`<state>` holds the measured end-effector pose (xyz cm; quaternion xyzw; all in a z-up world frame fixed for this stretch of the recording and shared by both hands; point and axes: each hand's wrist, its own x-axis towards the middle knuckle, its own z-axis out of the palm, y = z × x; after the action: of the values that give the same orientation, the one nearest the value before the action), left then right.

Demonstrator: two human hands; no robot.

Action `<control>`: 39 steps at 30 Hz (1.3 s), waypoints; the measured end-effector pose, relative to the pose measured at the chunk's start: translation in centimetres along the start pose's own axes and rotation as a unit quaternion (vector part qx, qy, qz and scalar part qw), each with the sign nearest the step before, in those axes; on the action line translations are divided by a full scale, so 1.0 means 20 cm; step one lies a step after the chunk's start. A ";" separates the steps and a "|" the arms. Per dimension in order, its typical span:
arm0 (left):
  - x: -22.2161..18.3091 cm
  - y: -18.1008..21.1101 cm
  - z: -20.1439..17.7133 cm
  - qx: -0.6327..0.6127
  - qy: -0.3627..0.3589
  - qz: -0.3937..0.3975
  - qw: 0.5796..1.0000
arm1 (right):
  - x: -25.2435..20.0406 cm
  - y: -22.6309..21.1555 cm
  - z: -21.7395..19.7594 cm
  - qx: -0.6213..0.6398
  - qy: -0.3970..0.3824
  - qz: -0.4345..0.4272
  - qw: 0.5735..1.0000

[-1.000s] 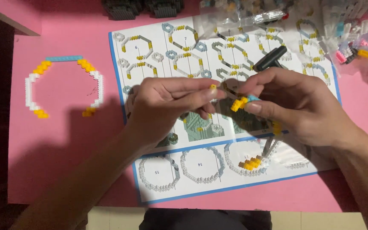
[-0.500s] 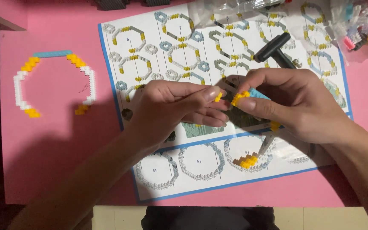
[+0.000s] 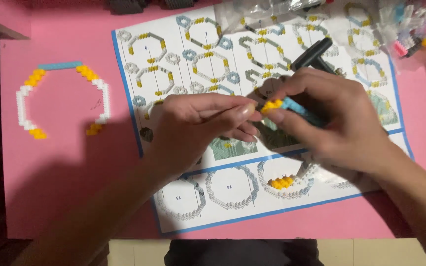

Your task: Assembling a small building block model by following printed instructions on a desk.

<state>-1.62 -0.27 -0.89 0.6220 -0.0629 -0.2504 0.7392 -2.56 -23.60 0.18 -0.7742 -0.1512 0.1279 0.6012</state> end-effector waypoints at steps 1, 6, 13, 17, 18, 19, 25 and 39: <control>0.00 0.00 0.01 0.061 0.032 0.030 0.997 | 0.01 -0.01 0.00 -0.147 0.025 -0.108 0.983; -0.01 0.01 0.09 0.105 0.099 -0.030 0.989 | 0.01 -0.03 -0.02 -0.370 0.057 -0.294 0.879; -0.04 0.03 0.07 0.132 0.073 -0.097 0.984 | -0.19 -0.23 -0.07 -0.383 0.037 -0.401 0.832; -0.04 0.01 0.05 0.162 0.056 -0.058 0.984 | -1.03 0.50 -0.50 -0.869 0.292 0.129 0.378; -0.02 0.02 0.04 0.161 0.059 -0.054 0.984 | -0.99 0.45 -0.56 -0.870 0.294 0.125 0.376; -0.01 0.04 0.03 0.108 0.069 -0.013 0.992 | -0.96 0.39 -0.60 -0.654 0.489 -0.004 0.577; 0.04 -0.01 -0.06 -0.106 0.107 0.015 0.989 | -1.14 0.54 -1.04 -0.339 0.621 0.012 0.706; 0.05 -0.04 -0.10 -0.133 0.108 0.002 0.985 | -1.07 0.55 -1.26 -0.522 0.431 -0.004 0.736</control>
<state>-0.05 1.00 -2.28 0.5411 0.0495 -0.1862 0.8186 -11.89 -56.86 -3.98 -0.9381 0.0783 -0.3207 0.1045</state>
